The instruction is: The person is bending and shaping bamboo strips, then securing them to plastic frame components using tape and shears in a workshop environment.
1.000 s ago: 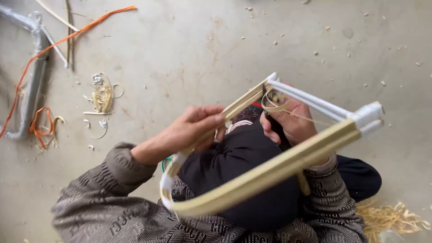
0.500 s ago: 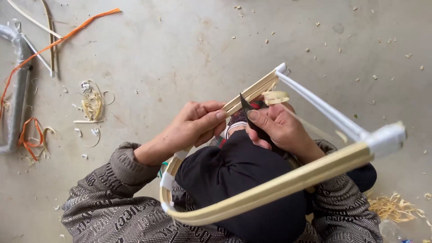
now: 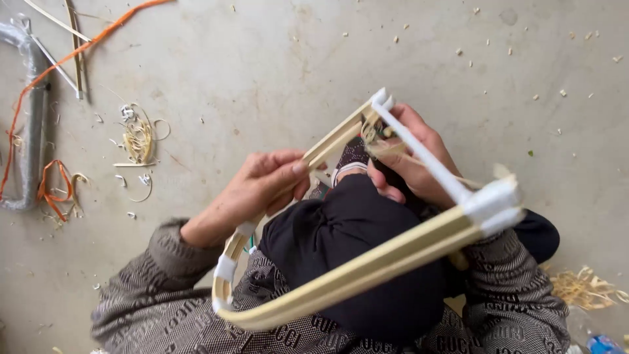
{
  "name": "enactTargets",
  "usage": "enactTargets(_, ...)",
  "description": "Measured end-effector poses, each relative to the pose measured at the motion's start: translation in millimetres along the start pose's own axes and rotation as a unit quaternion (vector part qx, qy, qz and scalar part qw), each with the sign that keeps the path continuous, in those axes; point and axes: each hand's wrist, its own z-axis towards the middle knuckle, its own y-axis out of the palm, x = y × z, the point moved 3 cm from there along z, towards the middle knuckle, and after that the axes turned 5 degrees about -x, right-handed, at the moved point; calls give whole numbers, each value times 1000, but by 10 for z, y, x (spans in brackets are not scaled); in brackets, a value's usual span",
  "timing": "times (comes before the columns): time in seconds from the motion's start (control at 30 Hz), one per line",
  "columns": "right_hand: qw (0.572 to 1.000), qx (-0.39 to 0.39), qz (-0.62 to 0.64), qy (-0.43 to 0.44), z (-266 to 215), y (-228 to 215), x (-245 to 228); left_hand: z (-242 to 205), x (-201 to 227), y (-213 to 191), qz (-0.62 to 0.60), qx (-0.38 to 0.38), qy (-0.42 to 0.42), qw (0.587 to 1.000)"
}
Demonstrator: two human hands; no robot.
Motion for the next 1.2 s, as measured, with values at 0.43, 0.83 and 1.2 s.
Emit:
enactTargets(0.43,999,9,-27,32,9,-17,98,151,36,-30,7,-23,17,1000)
enactTargets(0.83,997,44,31,56,-2,-254,237,126,-114,-54,-27,2,-52,998)
enactTargets(1.2,884,316,-307,-154,-130,-1102,678,1587,-125,147,19,-71,-85,994)
